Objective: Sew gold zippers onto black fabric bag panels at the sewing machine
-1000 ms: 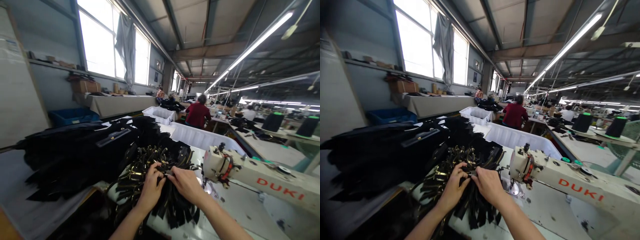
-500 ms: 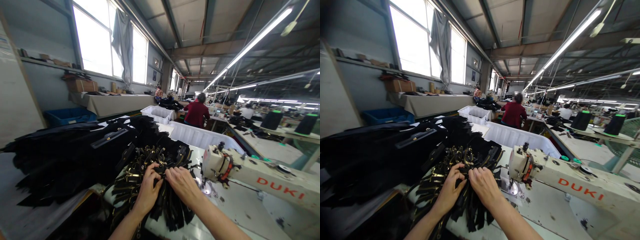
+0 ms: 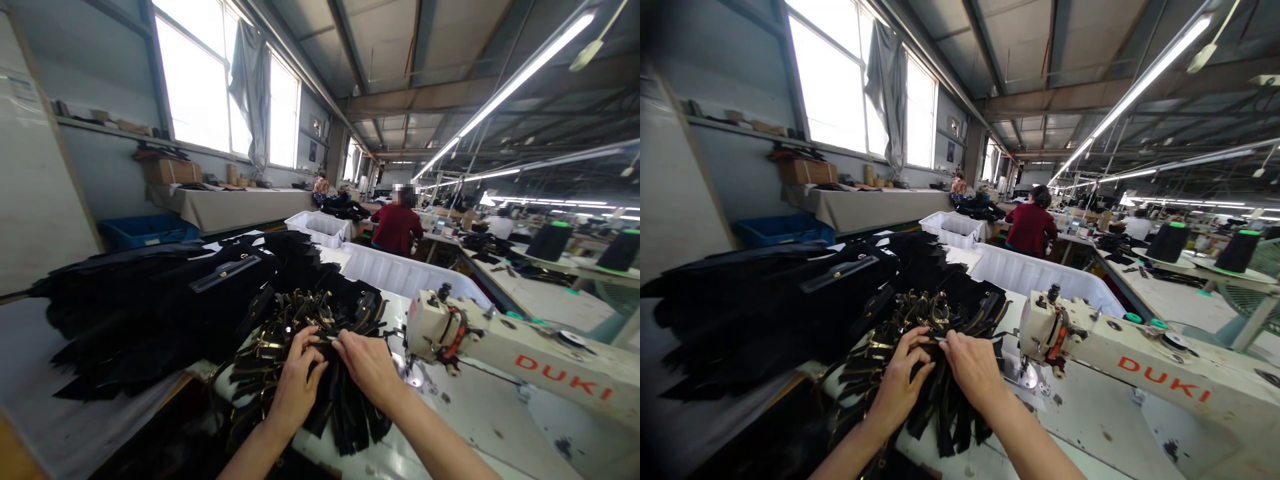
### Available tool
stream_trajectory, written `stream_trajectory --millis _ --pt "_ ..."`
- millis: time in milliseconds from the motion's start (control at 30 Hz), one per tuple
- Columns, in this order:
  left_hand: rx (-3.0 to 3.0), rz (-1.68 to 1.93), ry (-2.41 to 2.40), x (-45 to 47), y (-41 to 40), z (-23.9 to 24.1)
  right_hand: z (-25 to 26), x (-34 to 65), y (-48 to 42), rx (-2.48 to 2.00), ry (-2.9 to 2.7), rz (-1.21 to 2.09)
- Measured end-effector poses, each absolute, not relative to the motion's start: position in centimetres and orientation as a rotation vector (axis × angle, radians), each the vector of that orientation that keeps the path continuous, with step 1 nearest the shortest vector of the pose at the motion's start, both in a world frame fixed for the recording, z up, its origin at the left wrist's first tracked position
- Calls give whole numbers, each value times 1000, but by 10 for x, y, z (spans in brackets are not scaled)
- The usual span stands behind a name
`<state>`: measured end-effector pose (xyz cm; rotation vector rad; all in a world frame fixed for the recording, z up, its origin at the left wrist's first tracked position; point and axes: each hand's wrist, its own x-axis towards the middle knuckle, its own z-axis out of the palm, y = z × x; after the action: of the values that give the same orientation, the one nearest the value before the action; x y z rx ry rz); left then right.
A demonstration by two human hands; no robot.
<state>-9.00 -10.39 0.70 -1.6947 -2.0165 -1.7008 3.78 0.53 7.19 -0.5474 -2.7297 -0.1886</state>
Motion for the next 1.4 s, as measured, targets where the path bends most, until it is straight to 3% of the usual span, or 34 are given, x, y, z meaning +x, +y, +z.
stream_trajectory --millis 167,333,700,1100,1400 --pt "-1613 -1663 -2039 -84 -119 0 83 42 -4 -736 -2624 90" --pt "-1536 -1669 -2107 -81 -130 -4 83 46 -18 -639 -2677 308" --pt "-1616 -1804 -2261 -86 -132 3 63 46 13 -723 -2702 431" --pt "-1630 -1913 -2358 -81 -116 15 78 56 -11 -622 -2773 -145" --pt "-1559 -1988 -2241 -79 -114 9 86 46 -16 -471 -2830 -370"
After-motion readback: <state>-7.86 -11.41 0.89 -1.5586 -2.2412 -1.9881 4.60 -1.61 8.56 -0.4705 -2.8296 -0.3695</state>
